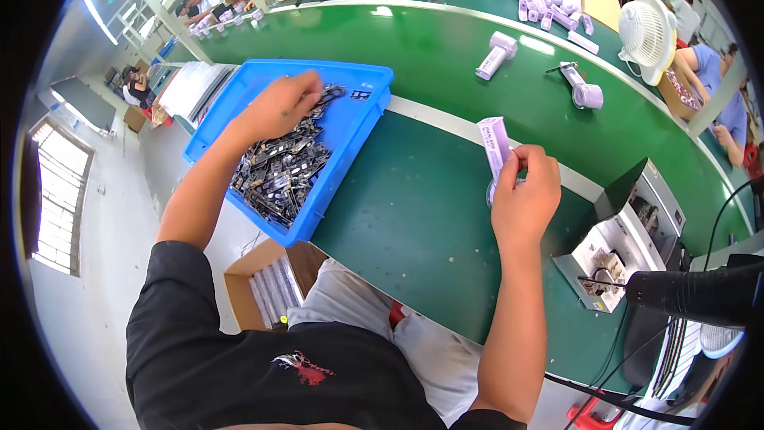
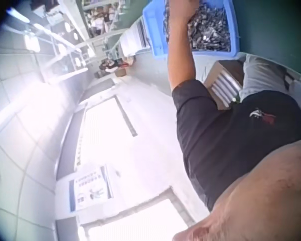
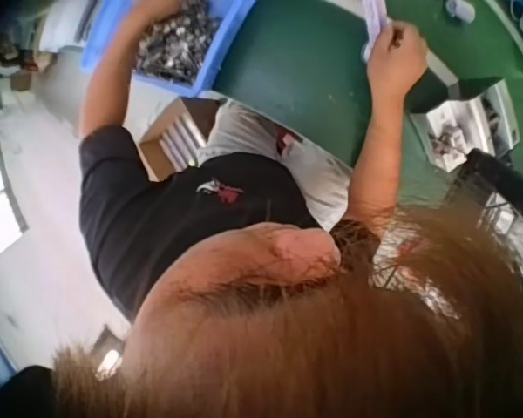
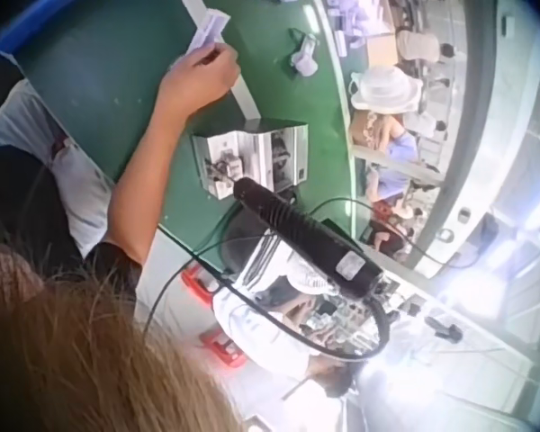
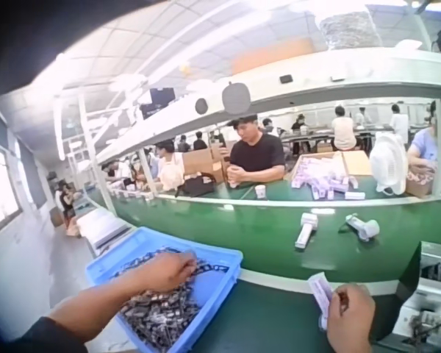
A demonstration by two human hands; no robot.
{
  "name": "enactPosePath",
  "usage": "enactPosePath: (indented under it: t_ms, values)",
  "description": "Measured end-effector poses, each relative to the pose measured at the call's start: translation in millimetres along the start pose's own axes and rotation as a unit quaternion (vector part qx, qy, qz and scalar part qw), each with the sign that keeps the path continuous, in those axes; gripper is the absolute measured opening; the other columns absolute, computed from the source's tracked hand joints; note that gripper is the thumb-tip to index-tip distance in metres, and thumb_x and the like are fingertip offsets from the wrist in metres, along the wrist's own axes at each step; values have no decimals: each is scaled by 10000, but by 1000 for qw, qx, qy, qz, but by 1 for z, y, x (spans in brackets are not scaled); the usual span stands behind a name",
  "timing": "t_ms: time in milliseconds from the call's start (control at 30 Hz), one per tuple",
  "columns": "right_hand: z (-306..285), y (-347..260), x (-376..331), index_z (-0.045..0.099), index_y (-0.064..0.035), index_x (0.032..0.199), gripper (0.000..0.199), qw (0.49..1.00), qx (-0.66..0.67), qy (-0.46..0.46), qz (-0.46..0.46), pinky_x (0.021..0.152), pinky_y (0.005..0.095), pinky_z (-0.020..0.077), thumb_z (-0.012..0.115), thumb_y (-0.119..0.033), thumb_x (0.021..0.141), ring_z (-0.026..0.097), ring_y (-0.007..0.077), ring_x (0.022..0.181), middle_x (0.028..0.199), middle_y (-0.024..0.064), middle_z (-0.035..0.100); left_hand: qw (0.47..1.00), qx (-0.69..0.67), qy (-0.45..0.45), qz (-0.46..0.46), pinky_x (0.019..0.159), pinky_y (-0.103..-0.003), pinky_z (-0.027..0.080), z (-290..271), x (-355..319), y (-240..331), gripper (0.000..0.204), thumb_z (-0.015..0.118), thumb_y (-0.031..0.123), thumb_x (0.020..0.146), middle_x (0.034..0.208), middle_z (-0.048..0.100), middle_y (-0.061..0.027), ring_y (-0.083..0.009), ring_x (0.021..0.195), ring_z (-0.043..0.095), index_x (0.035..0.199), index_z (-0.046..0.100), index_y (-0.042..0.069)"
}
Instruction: Assemble internal components into plastic device housings on an assembly line.
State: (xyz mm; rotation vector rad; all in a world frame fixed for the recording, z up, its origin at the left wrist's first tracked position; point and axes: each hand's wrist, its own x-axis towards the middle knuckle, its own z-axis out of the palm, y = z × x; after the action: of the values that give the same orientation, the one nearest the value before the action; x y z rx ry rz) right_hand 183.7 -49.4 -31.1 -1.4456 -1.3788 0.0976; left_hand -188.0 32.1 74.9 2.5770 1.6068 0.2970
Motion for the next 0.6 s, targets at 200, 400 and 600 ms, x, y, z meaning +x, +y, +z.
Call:
enactPosePath:
  t_ms: [200, 400, 600]
  values:
    - [-7, 12, 5, 637, -30, 911, 50, 994, -87, 53, -50, 723, 434, 484, 677, -8, 888, 606, 288, 805, 820, 100, 643, 951, -73, 75, 290, 760, -513, 525, 62, 46, 86, 125, 616, 71, 874, 884, 634, -192, -422, 849, 646, 993, 632, 35]
    - [-6, 17, 11, 623, -24, 899, 123, 982, -61, 1, -176, 715, 428, 474, 698, 40, 825, 563, 312, 789, 844, 108, 612, 959, -123, -18, 254, 740, -496, 529, 113, 64, 127, 160, 652, 64, 853, 848, 657, -178, -405, 838, 671, 1006, 623, 31]
    - [-7, 19, 10, 603, -27, 873, 134, 990, -28, -66, -125, 716, 422, 474, 703, 43, 817, 567, 306, 788, 835, 109, 616, 936, -244, -126, 220, 682, -440, 511, 103, 54, 138, 189, 683, 89, 898, 822, 680, -147, -330, 737, 673, 1072, 625, 40]
